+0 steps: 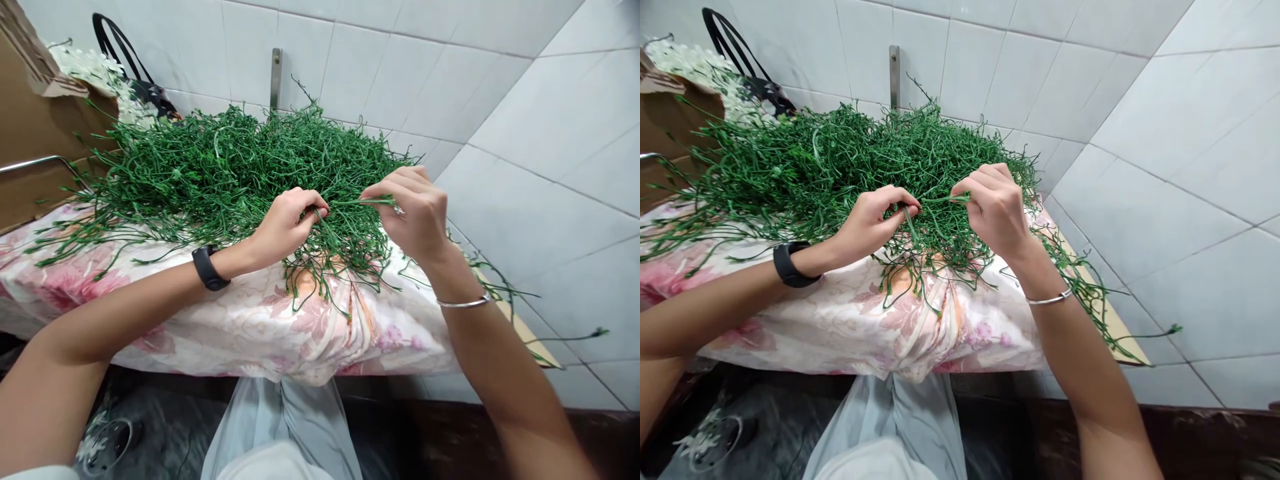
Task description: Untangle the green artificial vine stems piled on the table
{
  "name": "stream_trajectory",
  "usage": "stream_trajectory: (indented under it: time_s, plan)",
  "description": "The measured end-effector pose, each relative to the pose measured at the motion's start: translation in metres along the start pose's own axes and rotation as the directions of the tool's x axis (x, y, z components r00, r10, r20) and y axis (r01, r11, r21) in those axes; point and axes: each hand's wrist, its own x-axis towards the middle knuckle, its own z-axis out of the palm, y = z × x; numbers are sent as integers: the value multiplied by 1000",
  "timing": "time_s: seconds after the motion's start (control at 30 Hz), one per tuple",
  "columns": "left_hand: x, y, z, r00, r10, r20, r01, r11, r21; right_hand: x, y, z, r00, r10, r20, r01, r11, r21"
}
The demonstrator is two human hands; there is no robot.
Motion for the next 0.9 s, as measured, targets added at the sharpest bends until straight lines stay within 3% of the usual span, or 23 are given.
stream_trajectory:
  time_s: [0.1, 0.17, 0.27, 0.3, 0.4, 0.5, 0.7, 0.9]
  plan:
    - [0, -3, -1, 1000, -17, 0, 17, 1000, 1, 0, 2, -3, 999, -32, -16, 32, 999, -9]
    - [1, -11, -3, 998, -59, -32, 59, 998, 8, 0, 9, -11, 995, -27, -97, 26, 1000, -9]
    - [5, -26, -5, 982, -156, -110, 154, 988, -30, 0, 24, -25, 961, 81, -264, -85, 996, -2]
    - [7, -30, -5, 977, -175, -122, 167, 983, -71, 0, 27, -27, 960, 116, -255, -116, 993, 16]
    - [9, -31, -1, 982, -169, -80, 146, 961, -233, 1, 30, -22, 992, 94, -81, -88, 994, 67]
    - [6, -25, 4, 986, -157, -48, 137, 949, -282, -1, 29, -7, 1000, 18, 16, -19, 998, 67]
    - [-2, -21, 7, 997, -74, -2, 72, 985, -160, -1, 21, -2, 985, 28, 170, -61, 979, 192]
    - [-4, -18, 7, 992, 125, -14, -125, 992, 18, 2, -12, -4, 958, 36, 286, -135, 932, 335]
